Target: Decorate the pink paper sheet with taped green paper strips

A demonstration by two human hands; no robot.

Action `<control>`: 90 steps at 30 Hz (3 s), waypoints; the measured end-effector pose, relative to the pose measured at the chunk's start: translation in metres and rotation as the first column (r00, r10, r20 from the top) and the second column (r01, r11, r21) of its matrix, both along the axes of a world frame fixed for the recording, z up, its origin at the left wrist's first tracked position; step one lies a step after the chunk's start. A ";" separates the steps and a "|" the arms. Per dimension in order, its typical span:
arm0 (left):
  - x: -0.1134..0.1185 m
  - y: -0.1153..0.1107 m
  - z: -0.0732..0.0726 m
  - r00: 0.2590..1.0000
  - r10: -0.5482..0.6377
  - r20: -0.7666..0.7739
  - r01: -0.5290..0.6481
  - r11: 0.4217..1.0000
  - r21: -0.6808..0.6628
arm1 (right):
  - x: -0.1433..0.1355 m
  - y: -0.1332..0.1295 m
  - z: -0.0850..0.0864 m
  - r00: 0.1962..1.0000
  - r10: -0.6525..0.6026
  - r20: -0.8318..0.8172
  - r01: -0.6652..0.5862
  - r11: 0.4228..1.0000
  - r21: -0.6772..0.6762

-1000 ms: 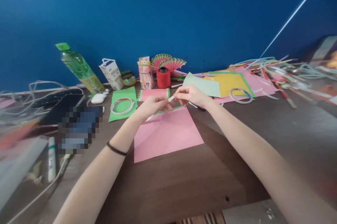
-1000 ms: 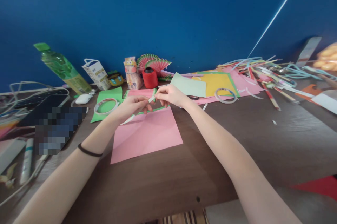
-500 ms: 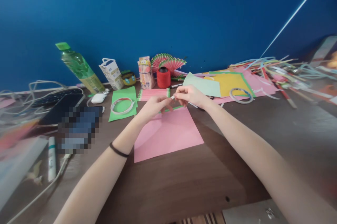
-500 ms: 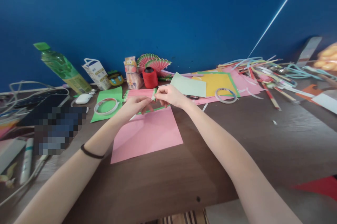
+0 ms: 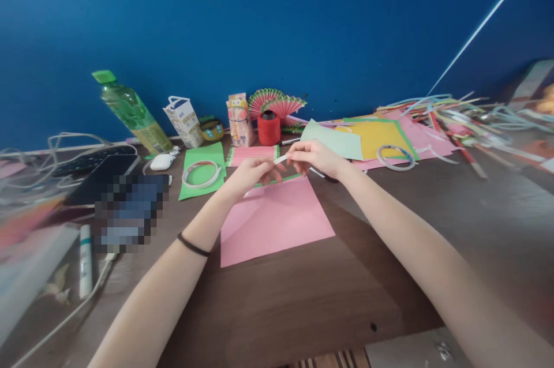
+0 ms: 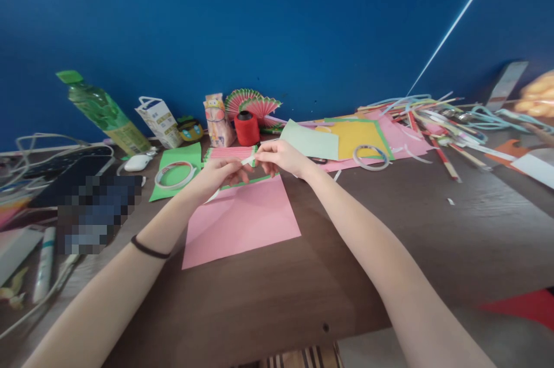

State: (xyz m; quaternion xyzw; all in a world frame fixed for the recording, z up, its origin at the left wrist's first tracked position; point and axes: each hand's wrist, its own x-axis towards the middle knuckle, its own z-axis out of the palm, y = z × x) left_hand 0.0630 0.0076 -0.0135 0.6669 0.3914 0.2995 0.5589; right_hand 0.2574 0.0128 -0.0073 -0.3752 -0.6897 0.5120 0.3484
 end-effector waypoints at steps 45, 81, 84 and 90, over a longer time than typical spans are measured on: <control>0.009 -0.012 -0.002 0.991 0.126 0.043 -0.132 0.968 0.212 | -0.032 -0.025 0.012 0.769 -0.446 0.458 0.048 0.755 0.654; 0.013 -0.018 -0.006 0.937 0.315 -0.153 -0.222 0.871 0.437 | -0.036 -0.026 0.005 0.842 -0.414 0.348 0.165 0.809 0.564; 0.014 -0.019 -0.008 0.918 0.347 -0.192 -0.221 0.850 0.478 | -0.037 -0.027 0.003 0.836 -0.416 0.358 0.170 0.816 0.553; 0.013 -0.018 -0.009 0.912 0.351 -0.213 -0.208 0.842 0.497 | -0.036 -0.028 0.007 0.846 -0.396 0.357 0.157 0.825 0.543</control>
